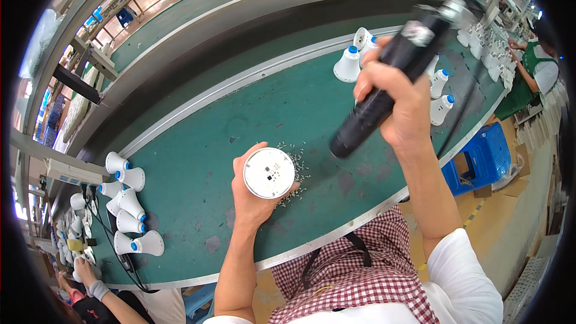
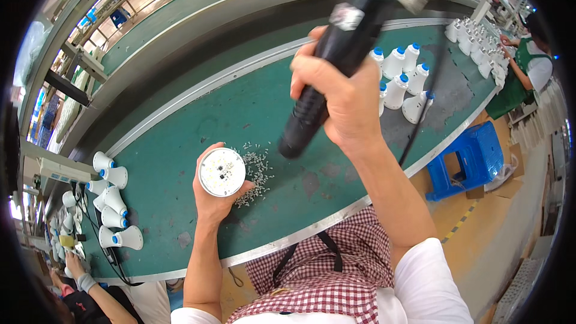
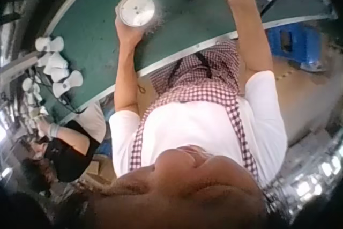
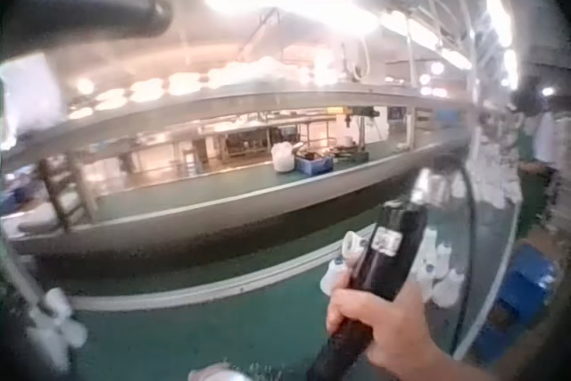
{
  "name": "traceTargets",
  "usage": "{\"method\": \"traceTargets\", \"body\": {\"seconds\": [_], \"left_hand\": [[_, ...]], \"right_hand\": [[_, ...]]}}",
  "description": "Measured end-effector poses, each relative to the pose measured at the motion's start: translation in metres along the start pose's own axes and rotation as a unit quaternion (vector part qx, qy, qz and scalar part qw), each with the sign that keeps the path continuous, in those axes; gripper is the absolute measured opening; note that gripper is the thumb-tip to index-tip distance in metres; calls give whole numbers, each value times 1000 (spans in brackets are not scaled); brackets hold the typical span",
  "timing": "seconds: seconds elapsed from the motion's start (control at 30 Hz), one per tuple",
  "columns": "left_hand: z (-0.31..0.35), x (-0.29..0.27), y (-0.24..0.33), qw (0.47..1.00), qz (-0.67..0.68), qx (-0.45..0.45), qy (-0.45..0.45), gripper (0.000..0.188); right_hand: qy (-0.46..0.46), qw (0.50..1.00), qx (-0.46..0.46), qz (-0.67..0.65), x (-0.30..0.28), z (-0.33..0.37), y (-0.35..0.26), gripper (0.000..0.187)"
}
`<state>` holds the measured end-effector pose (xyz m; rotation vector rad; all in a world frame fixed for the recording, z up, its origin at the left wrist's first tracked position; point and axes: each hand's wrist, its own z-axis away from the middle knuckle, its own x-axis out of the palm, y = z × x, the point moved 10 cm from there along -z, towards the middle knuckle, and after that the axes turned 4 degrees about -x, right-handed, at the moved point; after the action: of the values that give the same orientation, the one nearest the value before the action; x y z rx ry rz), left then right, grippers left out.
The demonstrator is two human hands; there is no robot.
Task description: The person assembles plastic component housings by driving screws into them with an electric screwdriver.
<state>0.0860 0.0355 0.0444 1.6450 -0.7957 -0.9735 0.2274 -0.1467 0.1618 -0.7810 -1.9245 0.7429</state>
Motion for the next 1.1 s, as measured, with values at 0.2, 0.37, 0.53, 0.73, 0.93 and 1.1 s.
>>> {"method": "traceTargets", "body": {"seconds": [0.2,0.37,0.53,0.73,0.93,1.1], "left_hand": [[6,26,26,990,-72,30,-114,84],[18,36,45,911,354,-75,-197,80],[20,35,27,892,419,-167,-35,38],[18,31,34,924,372,-89,4,28],[13,30,22,920,380,-96,-15,24],[-4,-2,28,975,215,-53,18,21]], "right_hand": [[-231,890,351,179,28,70,86,35],[-205,912,321,154,23,80,89,38],[-194,921,237,241,26,82,74,42],[-179,931,195,253,25,86,64,41],[-179,930,207,245,26,89,68,40],[-117,951,245,148,20,74,60,32]]}}
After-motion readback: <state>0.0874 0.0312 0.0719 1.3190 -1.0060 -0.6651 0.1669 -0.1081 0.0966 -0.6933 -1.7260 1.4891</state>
